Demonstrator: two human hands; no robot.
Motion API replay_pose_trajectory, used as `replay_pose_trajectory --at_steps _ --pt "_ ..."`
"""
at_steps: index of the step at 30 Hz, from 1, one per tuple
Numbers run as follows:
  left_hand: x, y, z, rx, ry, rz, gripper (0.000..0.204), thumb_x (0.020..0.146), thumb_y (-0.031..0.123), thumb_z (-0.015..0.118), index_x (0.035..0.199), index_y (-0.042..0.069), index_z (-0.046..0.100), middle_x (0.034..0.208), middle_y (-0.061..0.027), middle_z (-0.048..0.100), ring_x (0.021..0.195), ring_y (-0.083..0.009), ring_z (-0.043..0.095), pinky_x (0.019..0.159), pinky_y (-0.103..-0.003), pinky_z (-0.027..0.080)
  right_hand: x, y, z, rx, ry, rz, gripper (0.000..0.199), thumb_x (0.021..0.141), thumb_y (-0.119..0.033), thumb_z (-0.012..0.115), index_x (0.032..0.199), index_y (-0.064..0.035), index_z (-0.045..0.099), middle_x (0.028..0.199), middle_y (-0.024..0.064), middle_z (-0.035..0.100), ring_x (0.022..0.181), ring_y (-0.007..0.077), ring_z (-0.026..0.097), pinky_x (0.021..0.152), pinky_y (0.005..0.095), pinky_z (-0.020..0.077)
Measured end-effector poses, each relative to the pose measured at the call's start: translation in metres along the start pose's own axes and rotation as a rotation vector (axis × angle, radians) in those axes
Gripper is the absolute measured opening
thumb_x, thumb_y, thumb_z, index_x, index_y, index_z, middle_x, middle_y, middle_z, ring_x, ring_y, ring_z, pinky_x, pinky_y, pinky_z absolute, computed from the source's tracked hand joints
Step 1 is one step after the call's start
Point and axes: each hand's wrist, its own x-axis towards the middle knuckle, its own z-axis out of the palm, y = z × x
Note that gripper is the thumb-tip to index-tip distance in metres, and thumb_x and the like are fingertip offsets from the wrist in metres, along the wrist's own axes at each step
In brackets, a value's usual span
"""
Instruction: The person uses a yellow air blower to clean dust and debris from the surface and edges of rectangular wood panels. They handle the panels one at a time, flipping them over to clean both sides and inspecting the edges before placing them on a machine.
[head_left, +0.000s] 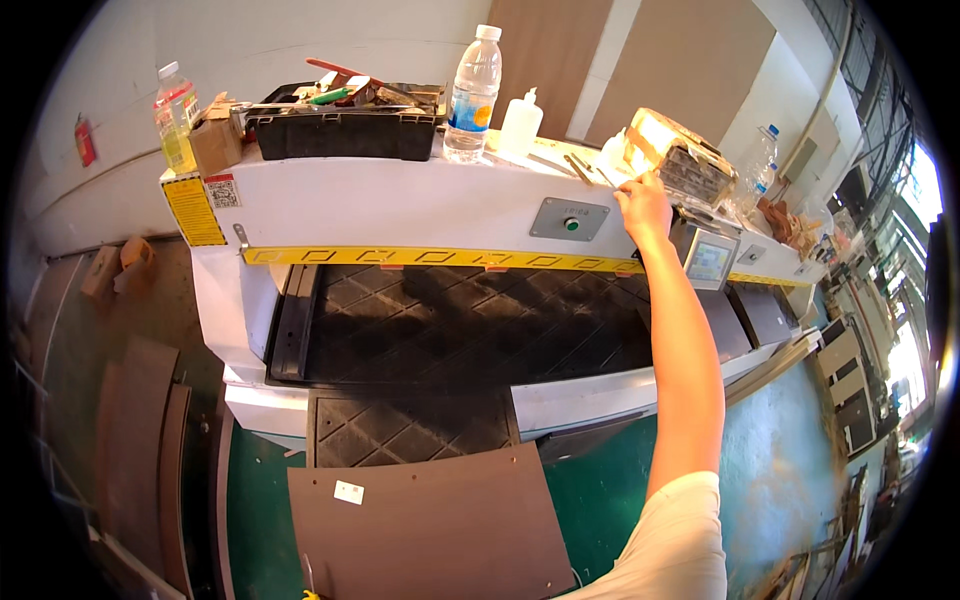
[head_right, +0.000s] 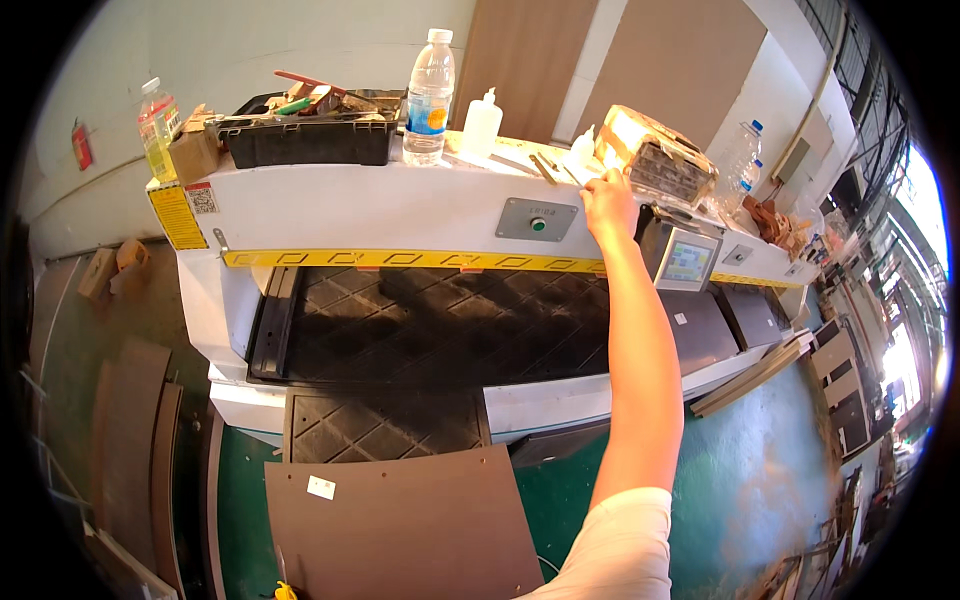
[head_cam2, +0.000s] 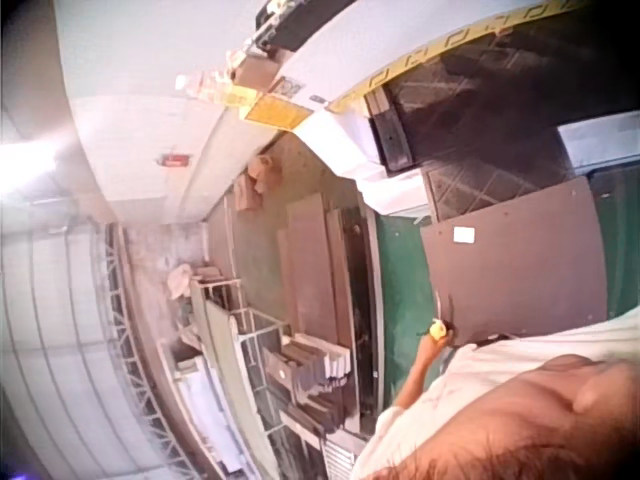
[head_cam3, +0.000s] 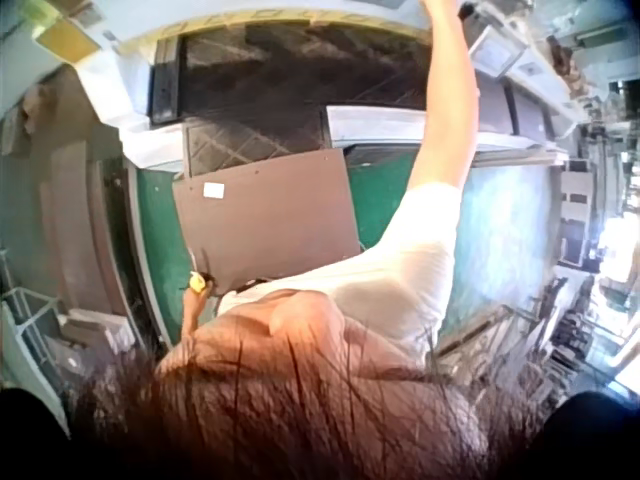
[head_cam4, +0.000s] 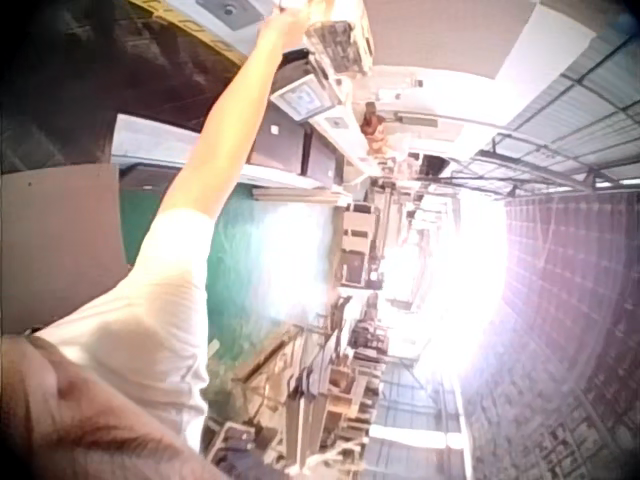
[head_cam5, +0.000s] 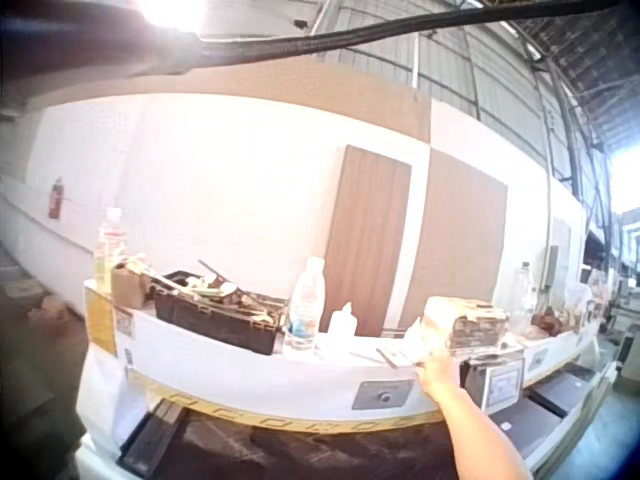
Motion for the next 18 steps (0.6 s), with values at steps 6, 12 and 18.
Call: replay_pose_trajectory --at_steps 6,12,18 --pt "-0.005 0.026 -0.030 0.004 -0.142 -0.027 0.059 0.088 0.063 0.072 0.113 0.009 0.073 0.099 -0.0159 0.075 0.091 -0.0327 0.073 0.080 -0.045 0.056 -0.130 -0.060 -0.042 0.615 0.366 0.125 0.010 0.086 -0.009 0.080 0.095 -0.0062 0.074 0.106 0.0056 0.069 0.095 0.0204 0.068 0.083 0.0315 0.0551" --pt "0.039 0.004 -0.044 -0.012 -0.308 -0.075 0.065 0.086 0.070 0.071 0.098 0.006 0.071 0.092 -0.0179 0.074 0.086 -0.0342 0.071 0.074 -0.045 0.054 -0.356 -0.198 -0.014 1.377 -0.612 0.579 0.026 0.103 -0.024 0.065 0.118 -0.0033 0.061 0.086 0.0109 0.072 0.053 0.0133 0.060 0.049 0.0259 0.0452" --pt "0.012 -0.063 -0.092 0.216 0.319 -0.089 0.031 0.090 0.017 0.068 0.115 0.003 0.056 0.092 -0.0248 0.071 0.085 -0.0496 0.067 0.076 -0.056 0.054 -0.523 -0.356 0.036 1.217 -1.257 0.806 0.044 0.109 -0.039 0.055 0.118 0.0009 0.072 0.085 0.0032 0.069 0.063 0.0048 0.049 0.052 0.0226 0.0357"
